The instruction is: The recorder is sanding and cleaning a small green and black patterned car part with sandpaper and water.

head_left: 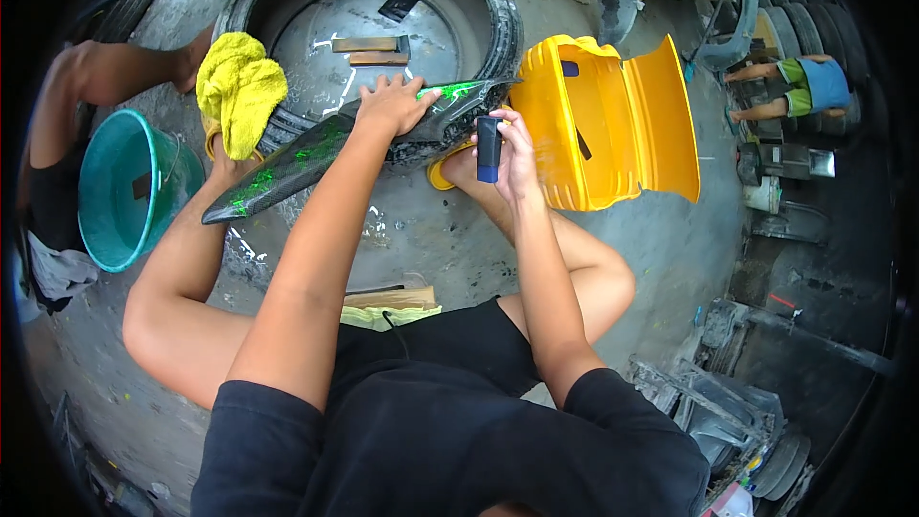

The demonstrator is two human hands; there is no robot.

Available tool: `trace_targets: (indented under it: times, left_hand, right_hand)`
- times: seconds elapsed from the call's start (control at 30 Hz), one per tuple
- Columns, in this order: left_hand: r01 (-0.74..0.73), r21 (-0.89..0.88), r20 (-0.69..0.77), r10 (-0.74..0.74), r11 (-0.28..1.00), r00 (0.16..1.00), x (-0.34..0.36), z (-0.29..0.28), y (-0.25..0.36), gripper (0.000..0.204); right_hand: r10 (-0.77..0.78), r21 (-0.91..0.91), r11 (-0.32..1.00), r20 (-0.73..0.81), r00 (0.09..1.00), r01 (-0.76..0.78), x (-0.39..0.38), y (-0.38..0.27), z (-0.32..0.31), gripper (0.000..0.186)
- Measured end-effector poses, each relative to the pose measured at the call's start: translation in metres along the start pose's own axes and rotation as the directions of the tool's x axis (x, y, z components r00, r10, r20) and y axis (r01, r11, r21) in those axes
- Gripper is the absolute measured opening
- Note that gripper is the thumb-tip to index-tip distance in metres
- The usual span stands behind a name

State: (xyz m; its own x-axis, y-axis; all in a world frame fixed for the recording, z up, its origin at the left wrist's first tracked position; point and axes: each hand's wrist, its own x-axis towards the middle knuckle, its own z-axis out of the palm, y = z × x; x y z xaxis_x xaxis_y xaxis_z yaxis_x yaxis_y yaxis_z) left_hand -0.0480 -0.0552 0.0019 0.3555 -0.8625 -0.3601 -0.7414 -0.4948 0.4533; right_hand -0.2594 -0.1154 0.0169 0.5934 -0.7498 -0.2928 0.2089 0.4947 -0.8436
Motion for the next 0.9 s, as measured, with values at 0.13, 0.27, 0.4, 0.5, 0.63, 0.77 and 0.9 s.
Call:
trace_targets:
  times: [0.13,0.27,0.4,0.5,0.63,0.77,0.9]
  left_hand:
    - [0.0,0.018,-0.006,0.0,1.0,1.0,-0.001,-0.002,0.0,0.061]
    - [0.005,0.013,-0.025,-0.005,1.0,1.0,-0.001,-0.001,-0.002,0.062]
    - [-0.015,0.006,-0.025,0.015,1.0,1.0,0.0,0.001,-0.002,0.061]
    - [-0.013,-0.003,-0.023,0.013,1.0,1.0,0.0,0.001,-0.003,0.061]
    - [-0.018,-0.002,-0.054,0.018,1.0,0.998,0.003,0.006,-0.006,0.061]
    - [-0.019,-0.015,-0.063,0.018,1.0,0.998,0.005,0.007,-0.002,0.061]
    - [-0.018,-0.009,-0.067,0.018,1.0,0.998,0.004,0.009,-0.004,0.062]
  right_hand:
    - [0.032,0.077,0.997,-0.007,0.999,-0.032,-0.003,0.004,-0.001,0.018]
    - [0.033,0.067,0.997,-0.012,0.999,-0.032,-0.005,0.005,-0.001,0.021]
    - [-0.164,-0.55,0.829,-0.054,0.985,0.107,0.006,0.003,0.0,0.025]
    - [-0.499,-0.903,0.245,0.194,0.845,0.352,0.017,0.006,0.015,0.026]
    - [-0.603,-0.915,-0.095,0.367,0.709,0.393,0.031,0.006,0.031,0.022]
    - [-0.597,-0.88,-0.325,0.475,0.646,0.347,0.035,0.014,0.021,0.022]
    - [-0.609,-0.899,-0.284,0.439,0.661,0.335,0.028,0.027,0.021,0.021]
